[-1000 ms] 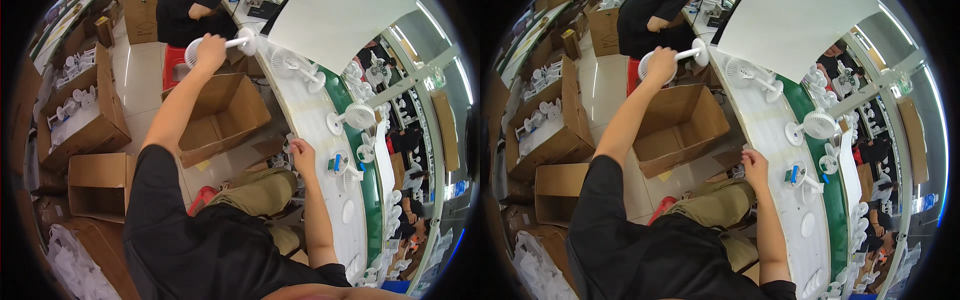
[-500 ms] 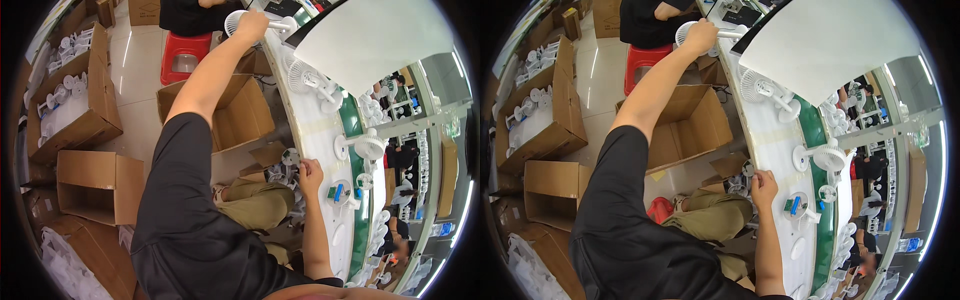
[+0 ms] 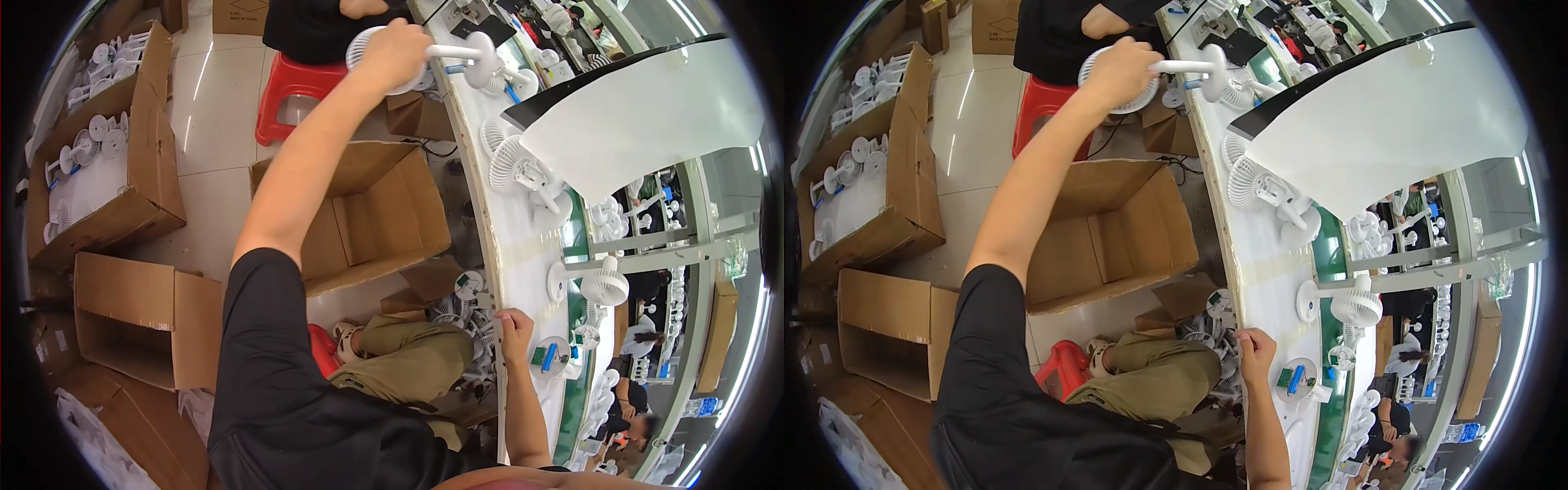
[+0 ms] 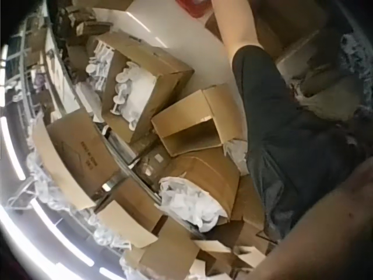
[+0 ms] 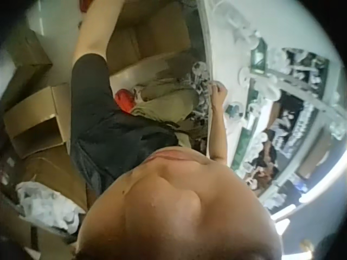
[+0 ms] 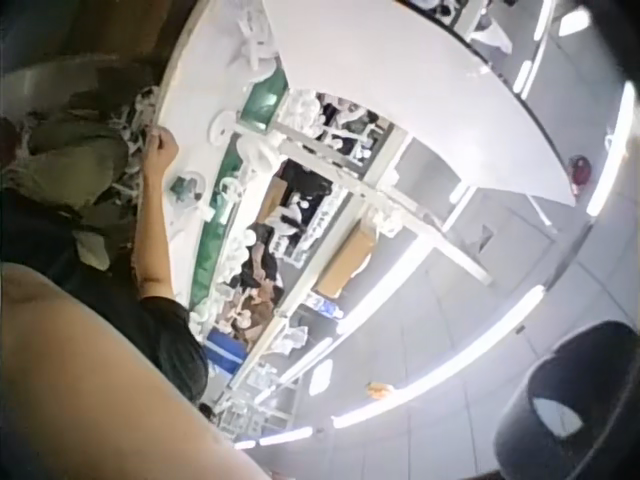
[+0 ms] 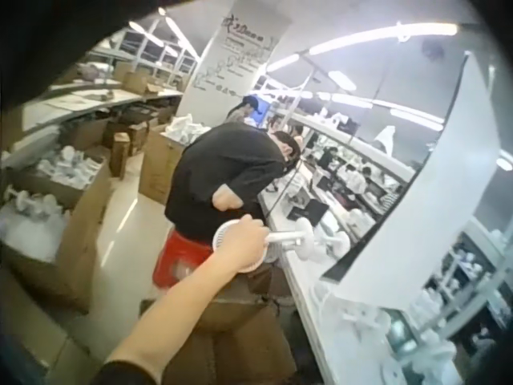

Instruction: Assembling small portable fans on an industrial production line, including inserting batteries and snapping together housings.

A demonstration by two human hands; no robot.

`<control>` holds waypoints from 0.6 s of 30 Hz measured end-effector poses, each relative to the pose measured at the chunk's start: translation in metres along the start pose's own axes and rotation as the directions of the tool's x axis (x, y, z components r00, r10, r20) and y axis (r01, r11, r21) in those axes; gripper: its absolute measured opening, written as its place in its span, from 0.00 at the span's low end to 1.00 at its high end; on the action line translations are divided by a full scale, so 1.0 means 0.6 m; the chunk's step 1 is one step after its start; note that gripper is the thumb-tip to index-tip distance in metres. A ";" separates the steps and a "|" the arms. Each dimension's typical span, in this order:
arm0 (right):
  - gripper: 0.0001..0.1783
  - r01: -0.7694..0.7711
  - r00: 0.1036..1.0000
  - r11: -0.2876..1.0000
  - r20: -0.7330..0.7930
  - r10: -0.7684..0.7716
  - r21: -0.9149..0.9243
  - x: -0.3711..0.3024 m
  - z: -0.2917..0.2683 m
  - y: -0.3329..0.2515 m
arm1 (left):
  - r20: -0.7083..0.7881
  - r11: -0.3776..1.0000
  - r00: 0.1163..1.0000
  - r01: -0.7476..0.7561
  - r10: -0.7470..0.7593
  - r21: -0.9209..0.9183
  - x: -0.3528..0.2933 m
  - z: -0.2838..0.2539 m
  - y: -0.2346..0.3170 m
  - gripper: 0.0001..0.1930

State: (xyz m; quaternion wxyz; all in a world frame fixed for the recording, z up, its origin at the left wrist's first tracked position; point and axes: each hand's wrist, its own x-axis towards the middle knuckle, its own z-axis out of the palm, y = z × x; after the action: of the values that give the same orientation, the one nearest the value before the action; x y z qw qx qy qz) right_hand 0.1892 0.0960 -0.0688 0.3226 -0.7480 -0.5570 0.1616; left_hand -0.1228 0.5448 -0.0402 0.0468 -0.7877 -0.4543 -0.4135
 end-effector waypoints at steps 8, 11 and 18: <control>0.10 0.007 1.000 0.999 -0.015 -0.008 -0.053 -0.006 0.007 0.000 | 0.064 0.964 0.970 -0.241 0.235 0.109 0.114 0.160 0.152 0.07; 0.11 -0.009 1.000 0.997 -0.005 0.008 -0.080 -0.013 0.002 0.001 | 0.049 0.943 0.954 -0.300 0.296 0.141 0.117 0.222 0.185 0.07; 0.08 0.052 0.998 0.998 -0.019 -0.053 -0.038 -0.015 0.012 0.003 | -0.077 0.983 0.981 -0.173 0.178 0.060 0.125 0.336 0.205 0.07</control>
State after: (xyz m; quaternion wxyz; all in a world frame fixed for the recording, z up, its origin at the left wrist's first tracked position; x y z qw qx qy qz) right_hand 0.1832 0.0898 -0.0765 0.3182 -0.7407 -0.5761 0.1350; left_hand 0.1112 0.6148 -0.0828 0.1224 -0.8055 -0.3916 -0.4276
